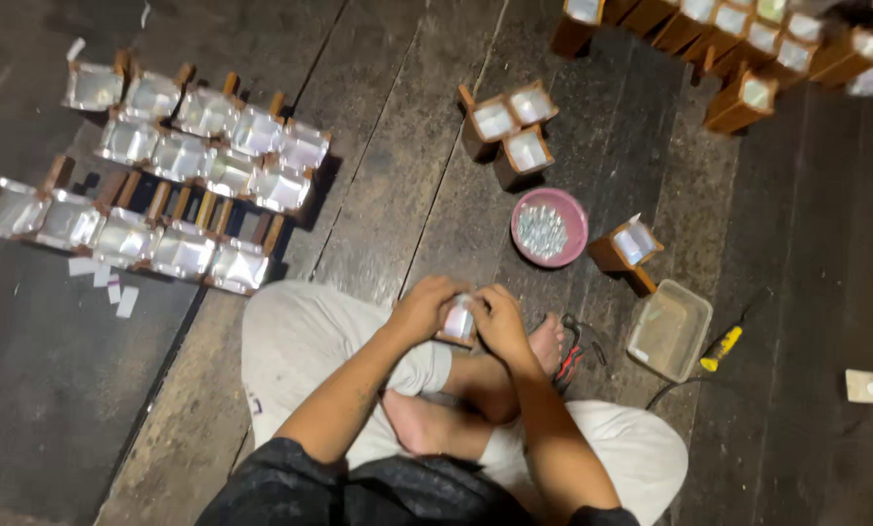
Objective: The person is assembling wooden boxes by inserting metal components and securing them with screws using a power drill and pliers.
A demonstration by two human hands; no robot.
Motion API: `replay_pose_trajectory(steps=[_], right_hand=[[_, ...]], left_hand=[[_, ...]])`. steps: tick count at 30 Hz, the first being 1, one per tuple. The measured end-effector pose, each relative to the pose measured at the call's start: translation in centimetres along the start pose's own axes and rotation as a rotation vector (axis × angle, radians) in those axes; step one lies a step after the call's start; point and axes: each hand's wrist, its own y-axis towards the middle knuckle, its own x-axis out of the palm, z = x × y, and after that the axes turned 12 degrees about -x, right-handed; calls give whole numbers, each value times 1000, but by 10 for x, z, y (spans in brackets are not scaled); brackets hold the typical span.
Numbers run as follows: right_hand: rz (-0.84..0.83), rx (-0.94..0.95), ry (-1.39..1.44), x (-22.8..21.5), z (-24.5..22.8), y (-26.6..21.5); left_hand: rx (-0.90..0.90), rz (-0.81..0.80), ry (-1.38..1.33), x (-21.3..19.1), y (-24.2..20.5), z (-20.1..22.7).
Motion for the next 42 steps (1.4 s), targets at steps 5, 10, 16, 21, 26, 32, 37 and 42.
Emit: replay_pose_trajectory(steps=[5,10,16,21,26,32,37,42], right_hand=[[21,70,66,0,-1,-4],[27,68,42,-4,-3,1],[14,112,40,-4,2,2],[82,374,395,3,2,-2],[100,449,478,5,11,-7],[148,389,424,9,15,-7],[138,439,494,12,23,-14],[332,379,298,-58,-34,-54]], left_hand=[[-8,22,-38,11,0,-21],[-21,43,-45,15,2,-24],[-26,46,-110,22,6,-19],[-106,25,-206,27,8,-26],[-102,24,-219,27,8,-28],[-82,13,-213,26,11,-27],[-65,0,-197,28,12,-27],[-42,-2,-165,33,12,-34]])
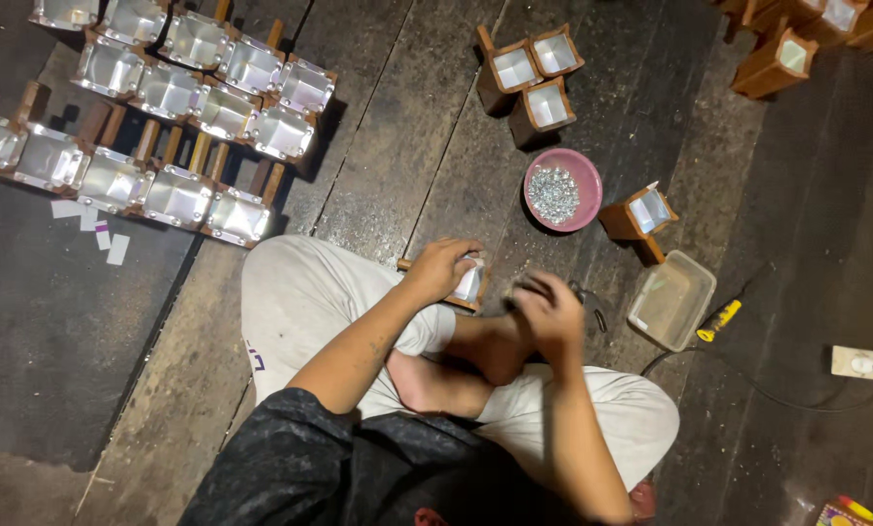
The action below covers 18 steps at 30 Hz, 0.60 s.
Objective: The person is assembling wooden boxes by inserting metal components and securing them with screws using a power drill and pliers.
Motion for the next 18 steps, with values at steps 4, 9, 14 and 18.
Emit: replay_pose_trajectory(steps=[4,9,14,18], right_hand=[[298,-110,-381,-134,23,-94],[694,174,-1663,-282,189,-271],[579,215,-1118,-264,362,-338],[416,278,-574,-274,290,-357]], left_hand=[[-11,12,1,6,2,-11],[76,84,20,20,4,-31],[-11,50,23,23,4,-30],[-61,48,-45,19,0,-25]])
